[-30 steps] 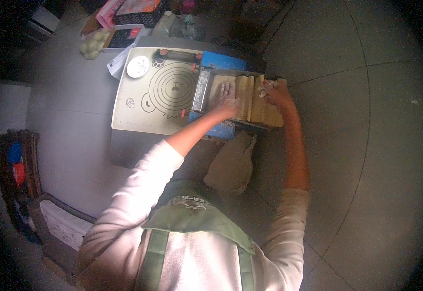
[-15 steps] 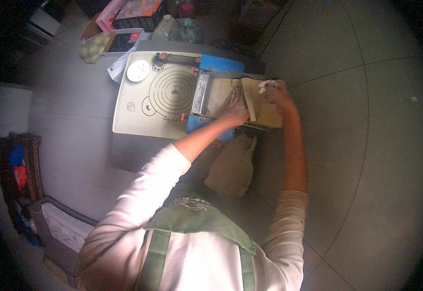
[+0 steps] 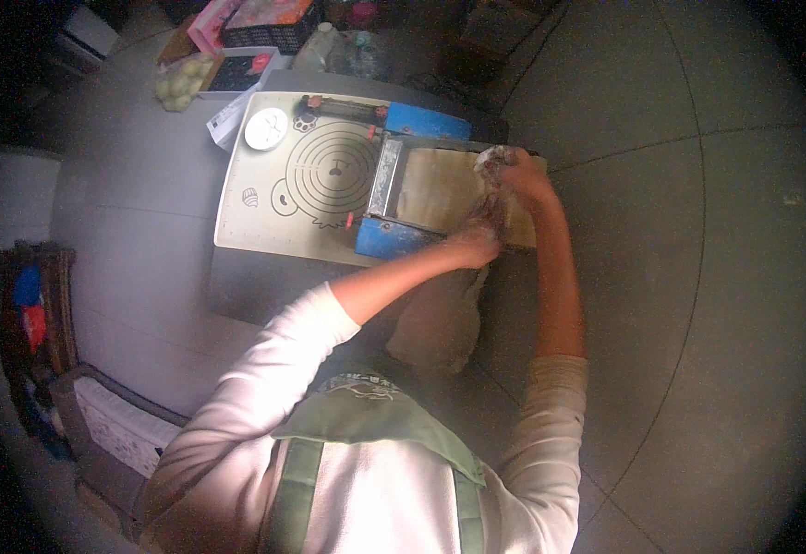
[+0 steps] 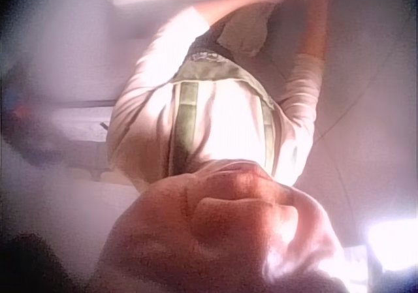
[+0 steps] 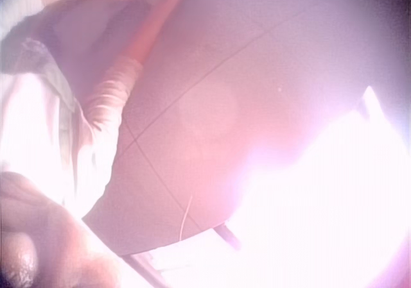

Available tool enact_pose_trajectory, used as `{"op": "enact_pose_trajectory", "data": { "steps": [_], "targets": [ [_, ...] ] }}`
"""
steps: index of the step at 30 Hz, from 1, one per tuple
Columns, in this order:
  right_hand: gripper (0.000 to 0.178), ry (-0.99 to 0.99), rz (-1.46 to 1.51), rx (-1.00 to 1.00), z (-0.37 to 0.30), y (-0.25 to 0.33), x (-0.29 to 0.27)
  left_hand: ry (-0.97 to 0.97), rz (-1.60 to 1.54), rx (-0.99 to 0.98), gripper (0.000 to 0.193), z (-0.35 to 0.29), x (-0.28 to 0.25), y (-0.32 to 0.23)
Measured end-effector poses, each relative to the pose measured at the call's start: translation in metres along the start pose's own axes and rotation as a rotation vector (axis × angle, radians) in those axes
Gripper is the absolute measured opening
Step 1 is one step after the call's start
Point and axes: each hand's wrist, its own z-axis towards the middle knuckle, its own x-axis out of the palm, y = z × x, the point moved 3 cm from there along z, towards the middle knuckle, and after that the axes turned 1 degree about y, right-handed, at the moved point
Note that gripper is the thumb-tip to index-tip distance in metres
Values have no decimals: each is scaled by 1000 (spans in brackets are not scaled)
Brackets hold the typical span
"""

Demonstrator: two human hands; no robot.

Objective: The person repeatedly feeds a sheet of dough through a blue pasta machine, folding and re-feeding it multiple times to thin it. The person adjusts the dough alignment and occasionally wipes the machine surface with a cloth.

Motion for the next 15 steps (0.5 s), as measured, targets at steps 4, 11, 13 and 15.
{"op": "enact_pose_trajectory", "data": {
  "steps": [4,11,13,15],
  "targets": [
    [46,-54,22,113,-3,5,-12,501,-391,-197,61,-15,-41,26],
    [31,-389,62,178,-22,10,-16,-45,-91,-443,63,-14,-10,77],
    [27,-428,61,214,-29,6,-23,39,-63,-433,62,-4,-10,68],
    [23,-246,115,183,-33,10,-27,136,-23,-386,61,1,-11,59]
  ]
}}
